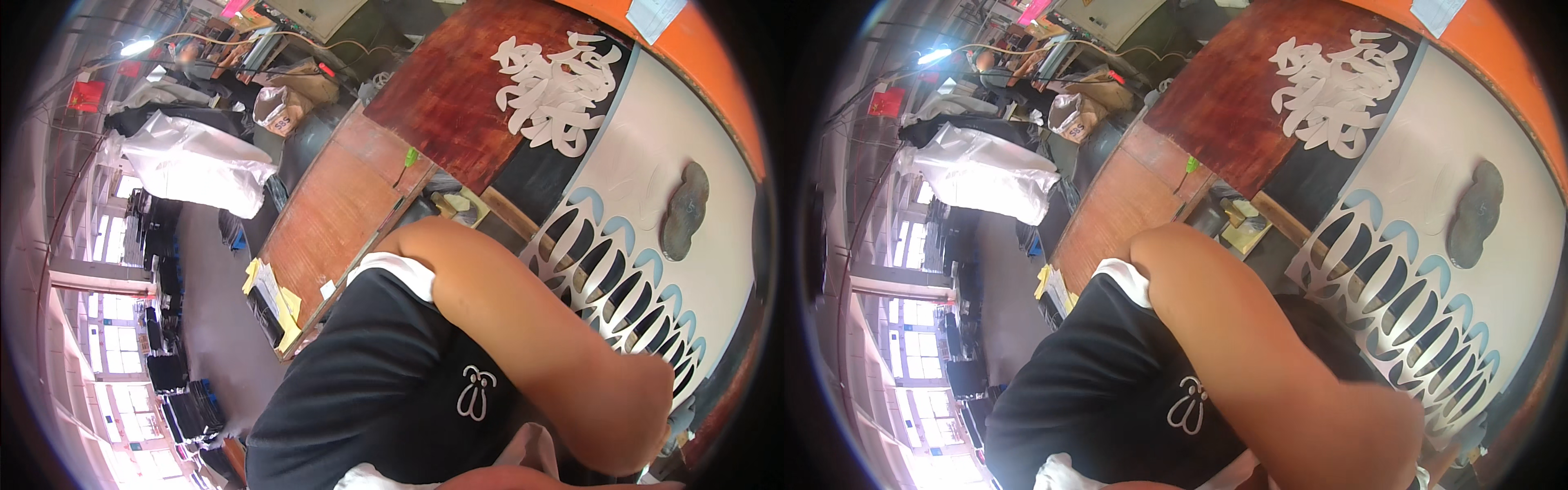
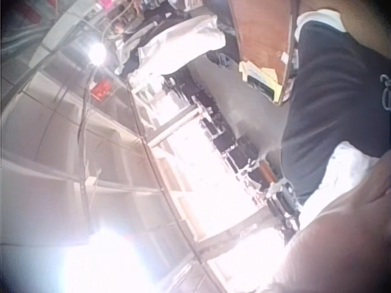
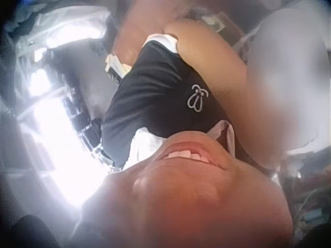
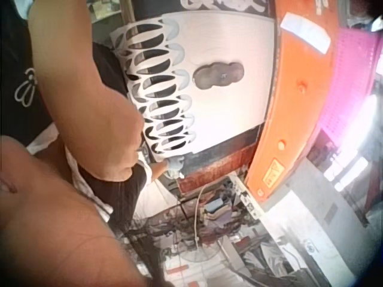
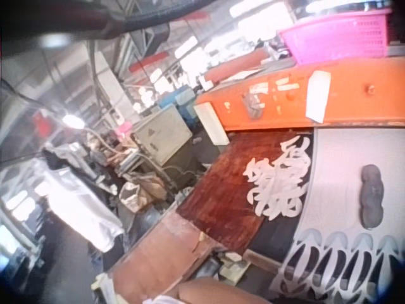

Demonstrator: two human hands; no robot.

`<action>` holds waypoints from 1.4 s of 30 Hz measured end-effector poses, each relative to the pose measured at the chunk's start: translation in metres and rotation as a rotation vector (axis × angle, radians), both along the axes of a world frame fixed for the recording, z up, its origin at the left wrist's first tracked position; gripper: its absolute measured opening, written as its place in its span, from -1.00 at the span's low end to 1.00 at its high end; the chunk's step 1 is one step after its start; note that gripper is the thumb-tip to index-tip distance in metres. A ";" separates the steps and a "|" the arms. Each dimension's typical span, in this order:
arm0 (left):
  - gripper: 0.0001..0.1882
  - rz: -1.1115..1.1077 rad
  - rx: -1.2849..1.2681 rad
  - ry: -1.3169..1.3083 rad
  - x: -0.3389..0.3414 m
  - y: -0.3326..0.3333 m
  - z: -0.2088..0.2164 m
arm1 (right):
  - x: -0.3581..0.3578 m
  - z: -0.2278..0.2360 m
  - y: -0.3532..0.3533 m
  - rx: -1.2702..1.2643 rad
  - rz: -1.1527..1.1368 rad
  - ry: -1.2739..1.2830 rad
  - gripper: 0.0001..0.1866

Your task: The person selects a sheet of blue patterned stickers and places a white vinyl sheet on a cutting machine. They use a squeegee to press the sheet, then peel away excess vinyl to reveal the cut pattern. The person repeats the process with another sheet, weeding the vinyl and aligning the cut pieces.

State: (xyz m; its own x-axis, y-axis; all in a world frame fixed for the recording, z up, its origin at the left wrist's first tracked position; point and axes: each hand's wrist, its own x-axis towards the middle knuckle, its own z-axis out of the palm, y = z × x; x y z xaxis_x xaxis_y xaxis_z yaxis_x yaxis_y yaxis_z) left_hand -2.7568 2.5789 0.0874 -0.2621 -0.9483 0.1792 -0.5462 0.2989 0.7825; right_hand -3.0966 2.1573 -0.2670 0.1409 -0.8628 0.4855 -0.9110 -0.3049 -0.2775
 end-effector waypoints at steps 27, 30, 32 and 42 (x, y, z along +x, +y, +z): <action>-0.69 -0.004 0.181 -0.149 0.105 -0.031 -0.039 | 0.042 0.032 -0.007 0.114 -0.085 -0.034 -0.51; -0.75 0.367 0.129 -0.406 0.136 -0.042 -0.092 | 0.039 0.027 -0.015 0.041 -0.041 -0.020 -0.52; -0.79 0.532 -0.080 -0.671 0.163 -0.033 -0.126 | 0.038 0.031 -0.016 -0.020 0.016 -0.037 -0.52; -0.84 0.967 -0.149 -0.720 0.224 0.032 -0.243 | 0.071 0.062 0.017 0.049 -0.067 -0.156 -0.54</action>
